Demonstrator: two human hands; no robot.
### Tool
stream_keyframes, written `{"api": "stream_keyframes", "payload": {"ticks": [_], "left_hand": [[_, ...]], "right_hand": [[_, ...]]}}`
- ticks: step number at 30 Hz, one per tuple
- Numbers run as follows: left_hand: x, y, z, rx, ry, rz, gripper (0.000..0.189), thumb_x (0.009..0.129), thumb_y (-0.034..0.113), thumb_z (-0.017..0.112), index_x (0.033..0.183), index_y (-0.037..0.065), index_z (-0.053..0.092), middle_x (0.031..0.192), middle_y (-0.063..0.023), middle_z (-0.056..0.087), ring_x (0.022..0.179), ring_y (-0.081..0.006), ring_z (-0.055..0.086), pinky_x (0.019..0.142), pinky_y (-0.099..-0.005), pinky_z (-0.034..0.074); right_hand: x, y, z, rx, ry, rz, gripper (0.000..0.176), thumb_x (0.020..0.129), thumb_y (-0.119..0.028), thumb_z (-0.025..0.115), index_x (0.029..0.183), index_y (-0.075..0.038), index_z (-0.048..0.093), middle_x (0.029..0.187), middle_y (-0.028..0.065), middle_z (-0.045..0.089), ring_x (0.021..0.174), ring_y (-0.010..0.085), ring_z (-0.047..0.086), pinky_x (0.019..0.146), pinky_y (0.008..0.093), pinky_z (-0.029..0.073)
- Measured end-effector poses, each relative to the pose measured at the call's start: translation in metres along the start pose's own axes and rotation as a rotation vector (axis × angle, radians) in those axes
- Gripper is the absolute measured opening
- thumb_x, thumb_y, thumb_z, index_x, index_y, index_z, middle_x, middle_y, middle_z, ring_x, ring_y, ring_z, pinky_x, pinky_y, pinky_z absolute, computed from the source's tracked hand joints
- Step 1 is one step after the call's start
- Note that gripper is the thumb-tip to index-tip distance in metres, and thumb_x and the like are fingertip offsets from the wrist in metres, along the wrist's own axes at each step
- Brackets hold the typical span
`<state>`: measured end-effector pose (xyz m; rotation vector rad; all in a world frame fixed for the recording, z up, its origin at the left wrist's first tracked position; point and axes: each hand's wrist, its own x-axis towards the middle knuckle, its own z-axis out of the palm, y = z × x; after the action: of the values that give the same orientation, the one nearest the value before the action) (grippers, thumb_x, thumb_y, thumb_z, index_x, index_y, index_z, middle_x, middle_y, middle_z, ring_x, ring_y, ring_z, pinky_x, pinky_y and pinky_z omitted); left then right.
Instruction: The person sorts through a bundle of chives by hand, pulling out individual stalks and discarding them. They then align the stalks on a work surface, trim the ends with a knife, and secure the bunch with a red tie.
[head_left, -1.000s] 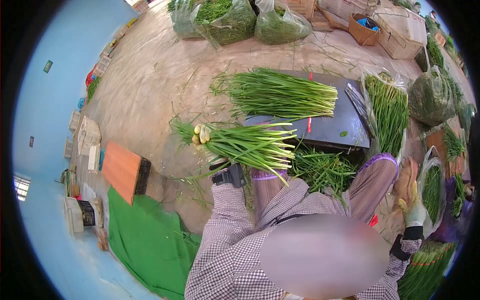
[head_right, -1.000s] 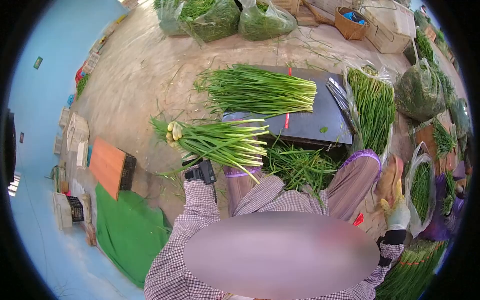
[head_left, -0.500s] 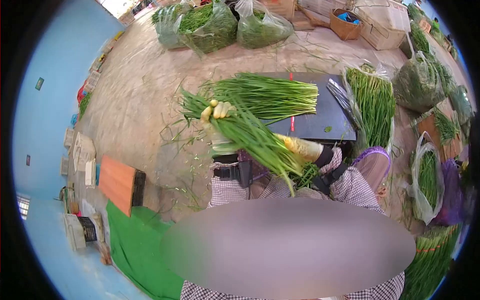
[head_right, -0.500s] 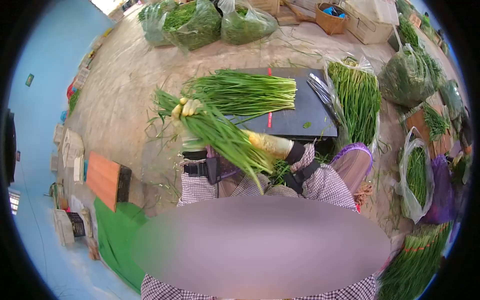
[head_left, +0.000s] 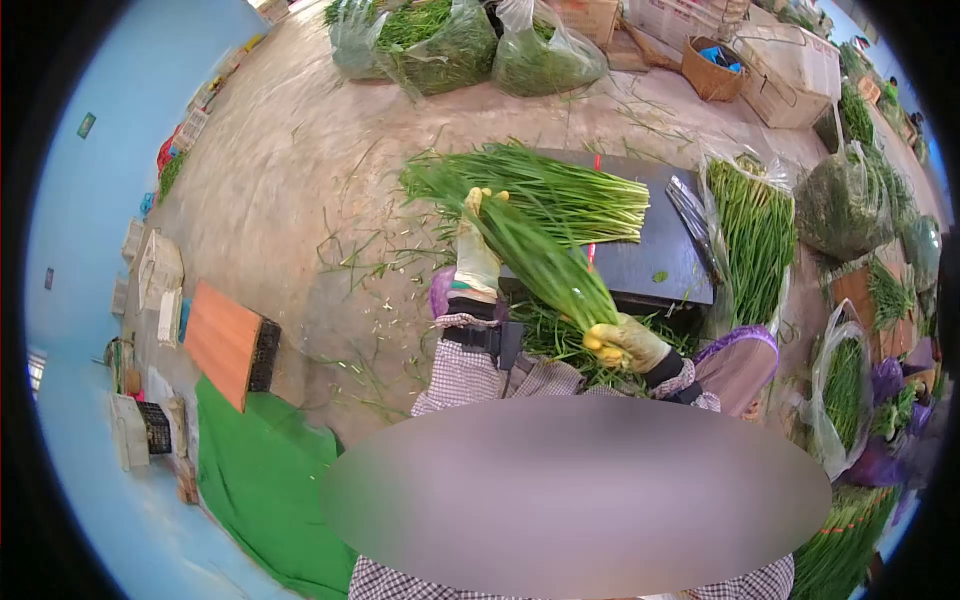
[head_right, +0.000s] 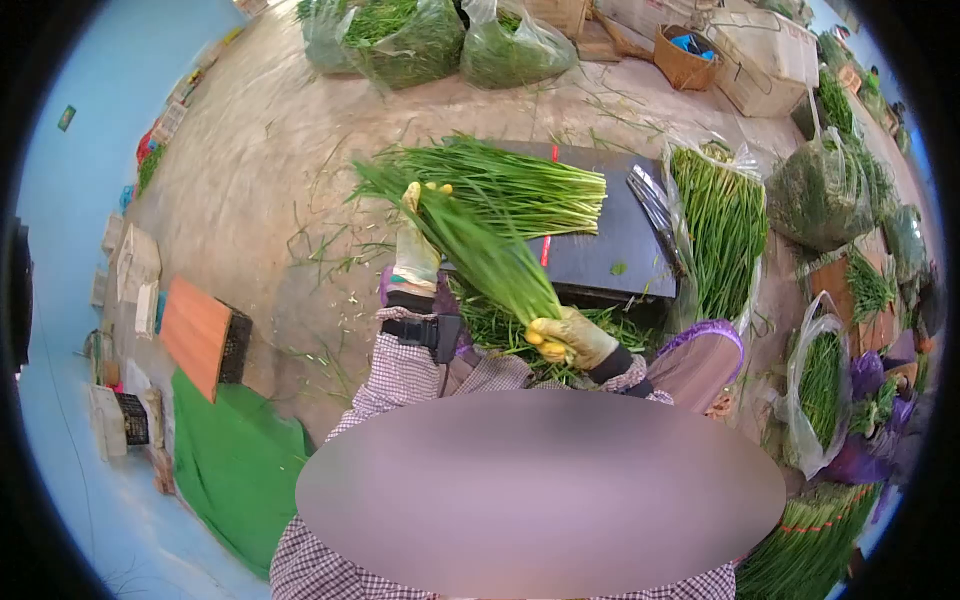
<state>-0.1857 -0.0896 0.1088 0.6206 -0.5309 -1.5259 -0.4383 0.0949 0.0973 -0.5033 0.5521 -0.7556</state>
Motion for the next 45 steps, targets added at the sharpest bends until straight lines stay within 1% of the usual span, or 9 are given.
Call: {"api": "stream_keyframes", "payload": {"ticks": [2, 6, 11, 15, 20, 29, 35, 37, 45], "left_hand": [[-0.011, 0.007, 0.003, 0.098, 0.013, 0.035, 0.068, 0.103, 0.05, 0.048, 0.156, 0.009, 0.032, 0.158, -0.0083, 0.037, 0.143, -0.021, 0.038, 0.118, -0.0416, 0.029], [-0.024, 0.007, -0.038, 0.389, 0.085, 0.083, 0.083, 0.101, 0.065, 0.036, 0.162, 0.014, 0.013, 0.169, -0.0128, 0.008, 0.155, -0.0328, 0.006, 0.121, -0.0574, 0.007], [-0.095, -0.029, -0.015, 0.639, 0.122, 0.237, 0.046, 0.105, 0.03, 0.05, 0.143, 0.004, 0.044, 0.14, -0.0095, 0.054, 0.121, -0.0221, 0.056, 0.102, -0.0334, 0.045], [-0.142, -0.069, 0.031, 0.44, -0.193, -0.692, 0.034, 0.103, 0.024, 0.059, 0.128, 0.0, 0.057, 0.112, -0.0055, 0.064, 0.102, -0.0153, 0.061, 0.09, -0.0304, 0.051], [-0.141, -0.098, 0.038, 0.079, -0.152, -0.445, 0.044, 0.1, 0.027, 0.063, 0.133, 0.0, 0.053, 0.113, -0.0094, 0.067, 0.105, -0.0188, 0.064, 0.096, -0.0342, 0.051], [-0.109, -0.076, 0.033, -0.092, -0.077, -0.122, 0.045, 0.096, 0.01, 0.063, 0.138, 0.001, 0.049, 0.111, -0.0112, 0.068, 0.105, -0.0203, 0.065, 0.096, -0.0351, 0.055], [-0.061, -0.021, 0.002, -0.359, -0.205, -0.047, 0.051, 0.097, 0.011, 0.064, 0.143, 0.0, 0.044, 0.102, -0.0039, 0.064, 0.097, -0.0161, 0.062, 0.097, -0.0345, 0.053], [-0.058, -0.017, 0.007, -0.336, -0.228, -0.004, 0.051, 0.098, 0.011, 0.063, 0.143, 0.0, 0.043, 0.102, -0.0036, 0.063, 0.097, -0.0158, 0.061, 0.097, -0.0346, 0.053], [-0.06, -0.072, 0.032, -0.234, -0.084, -0.047, 0.046, 0.098, 0.011, 0.059, 0.143, 0.004, 0.048, 0.111, -0.0041, 0.066, 0.103, -0.0163, 0.063, 0.099, -0.036, 0.051]], "right_hand": [[-0.013, -0.008, -0.02, -0.016, 0.026, -0.058, 0.046, 0.1, -0.024, 0.062, 0.136, 0.001, 0.048, 0.079, 0.0004, 0.054, 0.05, 0.0036, 0.044, 0.043, 0.0189, 0.036], [-0.029, -0.007, -0.057, 0.034, 0.211, -0.016, 0.044, 0.102, -0.025, 0.059, 0.138, 0.0, 0.051, 0.077, -0.0023, 0.052, 0.052, 0.0027, 0.043, 0.047, 0.0194, 0.035], [-0.032, -0.013, -0.049, -0.025, 0.393, -0.04, 0.022, 0.1, -0.02, 0.063, 0.114, -0.004, 0.056, 0.078, 0.0033, 0.056, 0.052, 0.0069, 0.044, 0.046, 0.0214, 0.035], [0.01, 0.011, -0.042, -0.791, 0.493, -0.506, 0.047, 0.096, -0.022, 0.067, 0.136, -0.004, 0.05, 0.095, 0.0074, 0.067, 0.057, 0.0155, 0.058, 0.052, 0.0302, 0.048], [0.013, 0.009, 0.034, -1.904, 0.885, -0.392, 0.073, 0.083, -0.024, 0.074, 0.148, -0.011, 0.043, 0.112, 0.0147, 0.069, 0.071, 0.0315, 0.07, 0.061, 0.0396, 0.056], [0.02, 0.008, 0.019, -1.804, 0.614, -0.614, 0.064, 0.083, -0.022, 0.07, 0.142, -0.013, 0.047, 0.097, 0.0106, 0.068, 0.077, 0.0267, 0.07, 0.064, 0.0395, 0.057], [-0.01, 0.034, -0.118, -2.148, 0.603, -0.083, 0.024, 0.095, -0.025, 0.058, 0.114, -0.017, 0.07, 0.085, 0.0084, 0.07, 0.07, 0.0298, 0.069, 0.06, 0.0418, 0.055], [-0.009, -0.004, -0.05, -1.877, 0.892, -0.449, 0.022, 0.095, -0.028, 0.062, 0.109, -0.014, 0.071, 0.093, 0.0112, 0.069, 0.081, 0.0315, 0.069, 0.068, 0.0408, 0.056], [0.084, -0.026, 0.03, -1.745, 0.541, -0.71, 0.089, 0.079, -0.011, 0.073, 0.155, -0.002, 0.026, 0.127, 0.0242, 0.058, 0.112, 0.0358, 0.061, 0.095, 0.041, 0.052]]}}
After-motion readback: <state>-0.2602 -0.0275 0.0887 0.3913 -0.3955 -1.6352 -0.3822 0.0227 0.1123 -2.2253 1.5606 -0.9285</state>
